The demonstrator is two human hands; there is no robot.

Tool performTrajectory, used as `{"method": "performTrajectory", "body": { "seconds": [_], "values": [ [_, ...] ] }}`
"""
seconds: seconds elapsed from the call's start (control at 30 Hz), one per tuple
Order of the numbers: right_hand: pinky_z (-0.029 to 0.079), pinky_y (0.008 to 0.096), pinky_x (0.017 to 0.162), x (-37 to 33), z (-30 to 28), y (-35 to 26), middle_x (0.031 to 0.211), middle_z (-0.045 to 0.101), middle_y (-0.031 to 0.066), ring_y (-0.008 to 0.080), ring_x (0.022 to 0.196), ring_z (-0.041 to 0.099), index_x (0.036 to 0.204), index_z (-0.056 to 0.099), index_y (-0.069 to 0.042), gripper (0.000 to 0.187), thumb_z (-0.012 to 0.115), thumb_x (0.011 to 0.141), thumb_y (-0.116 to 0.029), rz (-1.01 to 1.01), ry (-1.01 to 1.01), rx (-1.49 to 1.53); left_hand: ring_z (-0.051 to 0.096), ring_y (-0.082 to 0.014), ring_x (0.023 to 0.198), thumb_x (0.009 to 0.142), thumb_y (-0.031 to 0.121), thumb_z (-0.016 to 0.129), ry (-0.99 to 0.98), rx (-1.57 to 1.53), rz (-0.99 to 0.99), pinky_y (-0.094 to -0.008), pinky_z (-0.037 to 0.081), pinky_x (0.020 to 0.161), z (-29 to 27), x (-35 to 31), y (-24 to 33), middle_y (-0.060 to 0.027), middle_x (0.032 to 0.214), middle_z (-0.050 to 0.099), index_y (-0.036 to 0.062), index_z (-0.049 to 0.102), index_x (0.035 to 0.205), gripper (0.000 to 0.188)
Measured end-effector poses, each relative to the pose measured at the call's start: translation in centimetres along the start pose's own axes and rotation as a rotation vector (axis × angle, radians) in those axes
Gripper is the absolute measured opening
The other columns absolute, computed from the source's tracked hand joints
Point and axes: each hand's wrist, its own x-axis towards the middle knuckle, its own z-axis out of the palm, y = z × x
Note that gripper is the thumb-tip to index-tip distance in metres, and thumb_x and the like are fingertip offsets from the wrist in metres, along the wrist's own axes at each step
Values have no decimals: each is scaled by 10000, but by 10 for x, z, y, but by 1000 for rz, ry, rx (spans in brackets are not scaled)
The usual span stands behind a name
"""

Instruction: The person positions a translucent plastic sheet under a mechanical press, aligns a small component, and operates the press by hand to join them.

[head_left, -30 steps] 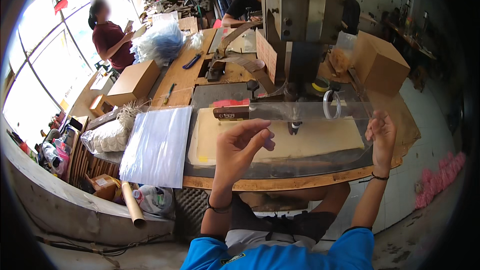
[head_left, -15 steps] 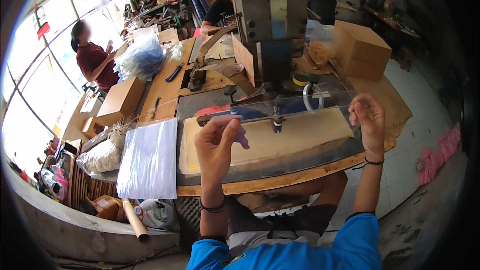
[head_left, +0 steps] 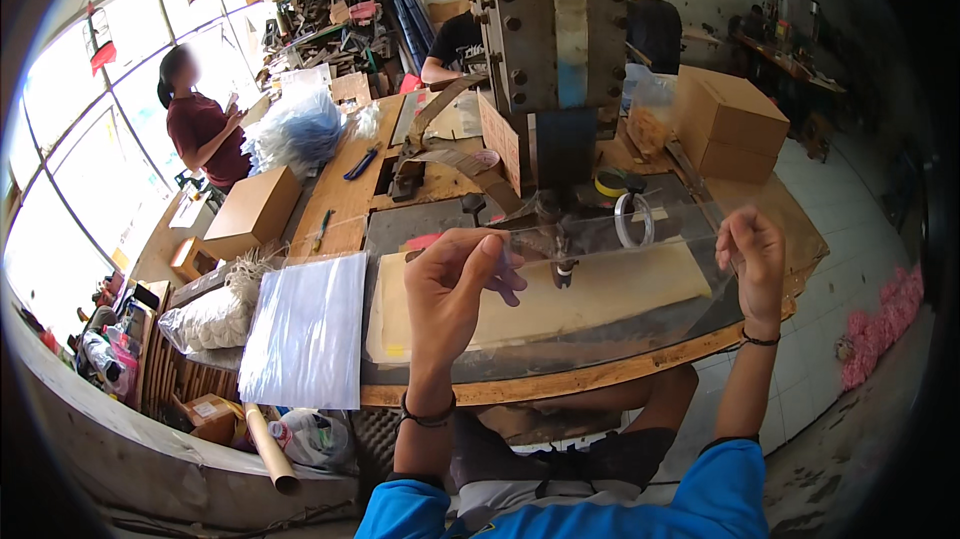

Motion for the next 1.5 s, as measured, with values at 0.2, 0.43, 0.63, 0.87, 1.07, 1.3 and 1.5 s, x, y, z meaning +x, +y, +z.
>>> {"method": "performTrajectory", "body": {
  "seconds": [0.2, 0.43, 0.63, 0.87, 1.07, 1.3, 1.5],
  "values": [
    [465, 226, 612, 2, 0, -16, 833, 675, 39, 64, 680, 577, 997, 691, -14, 154, 681, 1008, -167, 1, -16, -111, 692, -191, 621, 1040, 204, 637, 105, 64, 62, -315, 569, 521, -1, 4, -11, -139, 786, 706, -54, 667, 999, 263],
    [490, 286, 847, 17, 1, -45, 980, 717, 22, 110, 845, 654, 1082, 698, -50, 193, 758, 942, -169, -233, -1, -413, 761, -232, 826, 1050, 96, 598, -45, 71, 131, -319, 623, 706, 15, 11, 15, -210, 994, 758, -72, 653, 1110, 187],
    [423, 412, 1027, 31, 28, -90, 914, 742, 17, 199, 829, 671, 985, 739, -131, 218, 826, 855, -283, -610, -319, -954, 768, -174, 880, 982, 2, 660, -300, 264, 257, -281, 603, 769, 61, 15, 30, -125, 966, 787, -39, 677, 1106, 132],
    [484, 370, 749, 35, 55, -92, 820, 736, 42, 235, 742, 650, 870, 754, -102, 138, 810, 855, -227, -512, -442, -823, 780, -164, 875, 979, 0, 658, -269, 364, 281, -264, 598, 754, 65, 19, 29, -103, 939, 789, -24, 691, 1110, 137],
    [503, 358, 729, 54, 40, -87, 809, 748, 82, 244, 777, 680, 853, 774, -53, 164, 809, 849, -212, -338, -515, -798, 753, -187, 791, 1054, 46, 568, -212, 151, 129, -297, 626, 716, 36, 34, 14, -164, 933, 758, -73, 655, 1128, 165],
    [516, 324, 730, 65, 14, -88, 809, 749, 105, 188, 770, 697, 874, 777, -25, 200, 815, 859, -220, -98, -504, -786, 751, -207, 743, 1065, 102, 562, -131, 183, 65, -312, 626, 654, 7, 40, 11, -164, 907, 744, -78, 640, 1130, 206],
    [522, 307, 774, 62, -17, -86, 807, 743, 95, 156, 781, 689, 853, 745, 11, 212, 793, 875, -194, -40, -416, -768, 745, -216, 692, 1067, 168, 576, -14, 191, 51, -309, 615, 585, -20, 35, 15, -157, 876, 737, -57, 647, 1132, 245]
  ]
}}
